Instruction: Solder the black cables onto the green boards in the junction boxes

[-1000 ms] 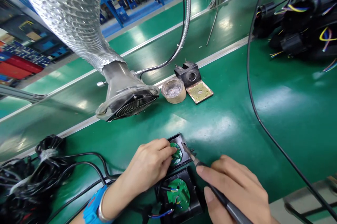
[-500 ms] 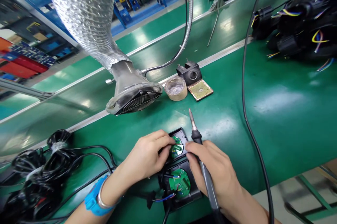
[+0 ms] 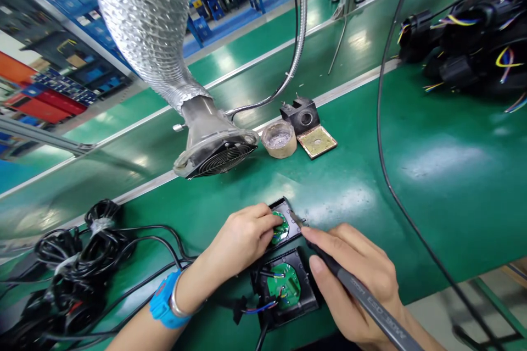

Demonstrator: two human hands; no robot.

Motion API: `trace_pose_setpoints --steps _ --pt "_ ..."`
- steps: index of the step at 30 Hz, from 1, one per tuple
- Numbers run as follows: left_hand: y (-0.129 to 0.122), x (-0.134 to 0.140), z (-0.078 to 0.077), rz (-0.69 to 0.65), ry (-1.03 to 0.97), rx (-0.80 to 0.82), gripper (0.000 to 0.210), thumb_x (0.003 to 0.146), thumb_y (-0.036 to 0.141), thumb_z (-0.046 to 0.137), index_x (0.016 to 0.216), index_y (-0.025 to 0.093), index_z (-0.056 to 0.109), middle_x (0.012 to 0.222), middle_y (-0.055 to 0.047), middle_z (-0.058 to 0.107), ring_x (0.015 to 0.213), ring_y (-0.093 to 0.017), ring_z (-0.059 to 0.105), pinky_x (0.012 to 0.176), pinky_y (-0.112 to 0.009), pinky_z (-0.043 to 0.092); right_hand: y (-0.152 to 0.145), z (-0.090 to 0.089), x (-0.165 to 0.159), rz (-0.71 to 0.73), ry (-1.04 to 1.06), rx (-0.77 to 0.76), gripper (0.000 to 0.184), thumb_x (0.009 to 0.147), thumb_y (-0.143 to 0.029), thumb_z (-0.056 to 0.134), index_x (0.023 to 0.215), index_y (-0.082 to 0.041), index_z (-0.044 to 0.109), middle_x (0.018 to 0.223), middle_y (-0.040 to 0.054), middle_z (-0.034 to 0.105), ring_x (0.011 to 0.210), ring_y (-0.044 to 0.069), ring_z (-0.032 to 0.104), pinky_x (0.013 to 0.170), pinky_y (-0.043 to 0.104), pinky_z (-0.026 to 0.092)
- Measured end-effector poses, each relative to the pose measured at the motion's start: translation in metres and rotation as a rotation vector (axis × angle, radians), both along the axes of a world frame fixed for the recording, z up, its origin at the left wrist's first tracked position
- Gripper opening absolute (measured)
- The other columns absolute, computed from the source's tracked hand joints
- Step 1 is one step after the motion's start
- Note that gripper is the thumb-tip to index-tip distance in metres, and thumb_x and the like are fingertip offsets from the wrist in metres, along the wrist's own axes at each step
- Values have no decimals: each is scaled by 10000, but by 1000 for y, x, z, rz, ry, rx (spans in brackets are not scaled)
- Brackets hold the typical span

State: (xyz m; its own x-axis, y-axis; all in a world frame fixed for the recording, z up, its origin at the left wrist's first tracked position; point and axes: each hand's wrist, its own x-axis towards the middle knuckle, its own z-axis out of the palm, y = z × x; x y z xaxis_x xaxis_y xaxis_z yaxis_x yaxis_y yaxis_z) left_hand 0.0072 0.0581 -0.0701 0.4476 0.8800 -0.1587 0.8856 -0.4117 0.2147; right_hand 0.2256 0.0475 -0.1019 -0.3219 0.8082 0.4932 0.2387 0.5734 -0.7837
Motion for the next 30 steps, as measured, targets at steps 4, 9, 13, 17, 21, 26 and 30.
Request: trace_pose_setpoints --steps 4,9,13,17,21,26,30 --pt "0 -1 -5 -5 -38 45 239 846 86 469 952 162 669 828 -34 601 725 -186 608 652 -304 524 1 -3 0 37 32 -18 284 841 -108 514 1104 -132 621 752 36 563 617 116 530 522 245 455" --pt "0 -3 -10 -5 -94 121 266 825 76 445 921 169 674 780 -22 596 666 -174 605 594 -289 516 4 -9 -4 118 78 -32 322 821 -83 521 1133 -99 602 833 73 572 678 132 545 560 269 483" --pt "0 -4 -11 15 -110 140 254 834 90 446 904 172 675 772 -18 603 648 -169 607 583 -286 514 6 -11 -6 150 71 -38 335 813 -68 516 1135 -105 601 849 79 580 704 140 541 581 288 487" --pt "-1 -3 -11 14 -116 157 254 840 91 439 900 167 675 766 -19 607 645 -166 608 577 -280 510 7 -10 -6 145 58 -3 340 805 -53 508 1129 -97 603 847 89 585 700 144 519 574 298 479" --pt "-1 -3 -11 16 -107 160 261 850 97 428 905 166 674 758 -19 600 640 -167 601 571 -279 503 7 -11 -7 139 48 21 350 794 -36 511 1128 -89 598 856 98 582 711 151 516 576 308 476" --pt "-1 -3 -10 -3 -74 132 268 853 92 426 932 162 672 756 -22 597 656 -171 603 578 -274 497 6 -10 -6 135 43 46 332 788 -39 512 1103 -85 603 824 92 563 688 149 501 554 308 458" --pt "-1 -3 -10 -2 -69 123 257 853 91 440 942 162 671 766 -24 602 666 -163 602 588 -261 490 5 -3 -3 84 53 43 295 797 -45 502 1061 -85 627 785 80 534 671 141 498 526 290 446"
